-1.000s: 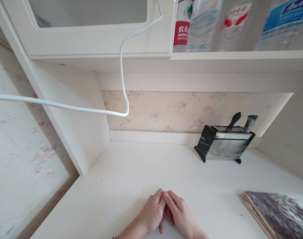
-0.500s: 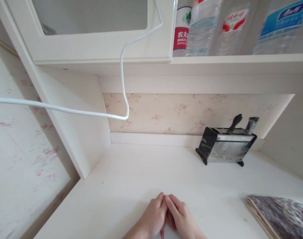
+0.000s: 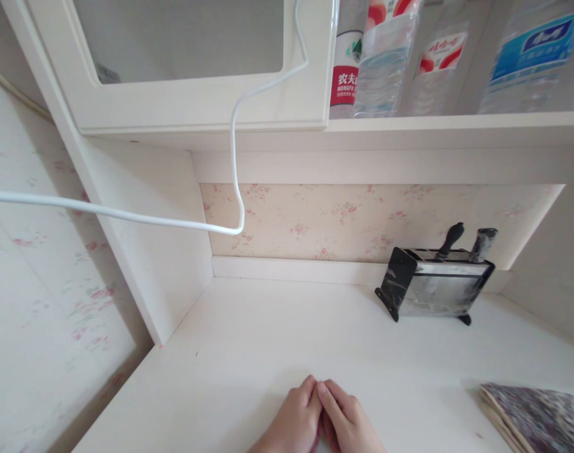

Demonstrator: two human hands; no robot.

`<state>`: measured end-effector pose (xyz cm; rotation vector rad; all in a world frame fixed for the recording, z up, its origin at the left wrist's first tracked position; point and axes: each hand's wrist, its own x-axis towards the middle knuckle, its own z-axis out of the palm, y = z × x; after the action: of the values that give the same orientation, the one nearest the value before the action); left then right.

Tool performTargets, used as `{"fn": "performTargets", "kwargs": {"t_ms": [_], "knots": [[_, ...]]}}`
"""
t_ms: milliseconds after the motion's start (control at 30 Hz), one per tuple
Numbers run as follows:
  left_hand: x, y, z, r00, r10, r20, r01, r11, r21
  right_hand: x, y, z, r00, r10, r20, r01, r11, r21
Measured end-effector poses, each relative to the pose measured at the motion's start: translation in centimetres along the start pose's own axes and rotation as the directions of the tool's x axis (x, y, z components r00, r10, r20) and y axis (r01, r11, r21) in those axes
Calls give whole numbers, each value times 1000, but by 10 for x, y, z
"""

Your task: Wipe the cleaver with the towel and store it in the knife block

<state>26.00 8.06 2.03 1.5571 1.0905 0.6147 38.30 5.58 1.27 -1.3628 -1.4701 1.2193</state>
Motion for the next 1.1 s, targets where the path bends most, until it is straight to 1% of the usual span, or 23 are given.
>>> {"fn": "performTargets", "kwargs": {"t_ms": [133,233,367,467,700,967,1100], "knots": [[3,-5,0,999,8,-36,-7,1000,16,3,6,0,1000,-20,0,20,1000,-10],[4,-6,0,999,-1,-41,2,1000,28,4,9,0,1000,-20,4,20,1000,-7],[4,-8,0,999,-27,-46,29,999,31,4,7,-1,999,-27,19,27,1000,-5],[5,-9,0,998,-43,-45,44,999,25,4,5,-1,1000,-25,3,25,1000,-16],[7,-9,1,999,-33,-43,36,998,61,4,3,-1,1000,-23,-11,23,999,-42],[8,-12,2,999,-36,-39,36,999,7,8,12,1,1000,-15,-10,15,1000,-12],[7,-11,2,999,-32,-40,33,999,7,8,13,1,1000,-22,-11,22,1000,-10]]}}
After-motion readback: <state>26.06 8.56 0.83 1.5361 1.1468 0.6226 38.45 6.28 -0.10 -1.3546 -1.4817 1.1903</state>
